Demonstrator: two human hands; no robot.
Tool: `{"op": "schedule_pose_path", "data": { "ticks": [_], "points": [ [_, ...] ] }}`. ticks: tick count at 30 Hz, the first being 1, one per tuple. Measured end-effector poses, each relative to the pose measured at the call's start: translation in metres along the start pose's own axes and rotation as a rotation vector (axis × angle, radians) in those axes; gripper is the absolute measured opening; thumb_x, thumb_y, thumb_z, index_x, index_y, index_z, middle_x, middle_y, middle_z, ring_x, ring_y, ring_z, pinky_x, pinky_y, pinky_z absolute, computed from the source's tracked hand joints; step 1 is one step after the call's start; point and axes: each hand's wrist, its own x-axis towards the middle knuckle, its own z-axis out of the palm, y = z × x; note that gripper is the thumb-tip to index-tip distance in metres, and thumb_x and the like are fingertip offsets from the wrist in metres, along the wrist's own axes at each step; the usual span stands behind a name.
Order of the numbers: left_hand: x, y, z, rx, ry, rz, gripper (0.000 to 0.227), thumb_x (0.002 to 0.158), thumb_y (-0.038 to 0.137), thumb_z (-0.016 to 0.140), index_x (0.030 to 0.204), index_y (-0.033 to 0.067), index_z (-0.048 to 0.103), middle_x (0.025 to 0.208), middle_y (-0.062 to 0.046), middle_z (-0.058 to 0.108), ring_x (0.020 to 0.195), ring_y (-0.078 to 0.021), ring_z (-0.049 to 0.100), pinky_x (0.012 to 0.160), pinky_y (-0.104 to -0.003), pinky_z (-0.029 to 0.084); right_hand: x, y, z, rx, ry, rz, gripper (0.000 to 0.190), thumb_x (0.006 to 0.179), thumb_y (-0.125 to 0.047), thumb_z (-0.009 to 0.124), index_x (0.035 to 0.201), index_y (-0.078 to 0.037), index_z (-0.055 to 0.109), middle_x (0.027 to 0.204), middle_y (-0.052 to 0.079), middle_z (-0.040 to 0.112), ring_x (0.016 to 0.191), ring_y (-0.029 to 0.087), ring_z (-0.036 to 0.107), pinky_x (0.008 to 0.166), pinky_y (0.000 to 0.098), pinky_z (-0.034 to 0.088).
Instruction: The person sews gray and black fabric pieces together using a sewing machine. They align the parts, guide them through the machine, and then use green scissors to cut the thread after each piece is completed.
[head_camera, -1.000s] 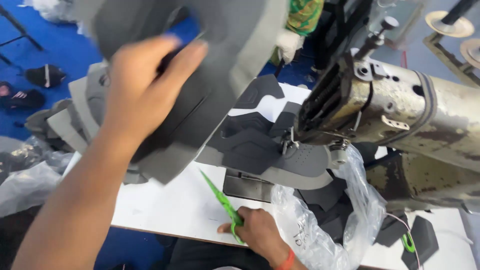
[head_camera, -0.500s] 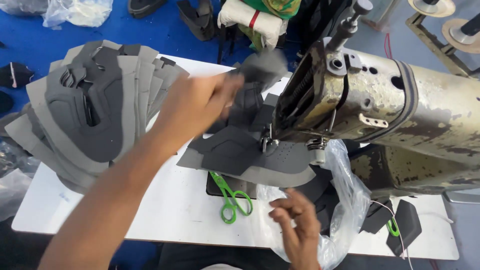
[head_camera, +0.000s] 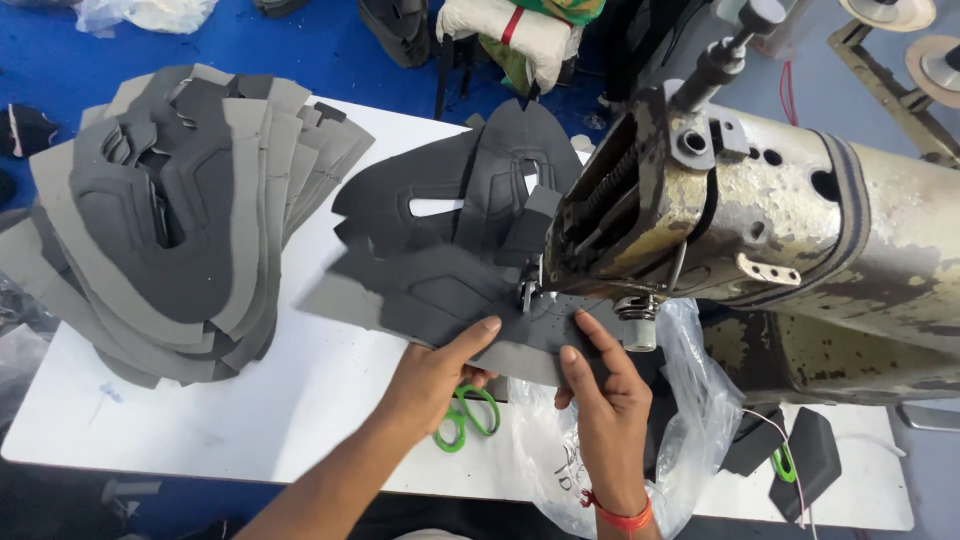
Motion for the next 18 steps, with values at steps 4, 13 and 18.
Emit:
{"op": "schedule_pose_path", "data": {
  "ticks": [4,13,18],
  "points": [
    [0.0,0.013,-0.004,0.137,-0.05,-0.047,0.021,0.091,0.022,0.072,0.094,0.0014,0.071,0.077,-0.006,0.07,0.061,-0.014,0.066,0.051,-0.027,0.05,-0.001,0.002,0.0,-0.081,0.01,-0.008,0.047,0.095,-0.011,0.068,0.14,-0.003,0.062,0.076,0.0,0.067,0.06,0.004,0.054,0.051,0.0197,0.042],
    [0.01,0.015,-0.007,0.119,-0.073,-0.037,0.022,0.092,0.022,0.072,0.096,0.0009,0.069,0.079,-0.008,0.07,0.062,-0.0147,0.066,0.05,-0.028,0.049,0.003,0.006,0.001,-0.176,0.051,-0.056,0.048,0.095,-0.013,0.069,0.142,-0.003,0.062,0.072,-0.002,0.064,0.06,0.003,0.052,0.051,0.0187,0.04],
    [0.023,0.019,-0.004,0.092,-0.093,0.005,0.022,0.094,0.022,0.071,0.096,0.0003,0.068,0.081,-0.008,0.069,0.064,-0.0149,0.066,0.052,-0.028,0.05,0.019,0.014,0.0,-0.259,0.108,-0.024,0.043,0.097,-0.017,0.069,0.137,-0.003,0.066,0.066,0.0,0.062,0.057,0.003,0.052,0.051,0.0189,0.041]
  ]
}}
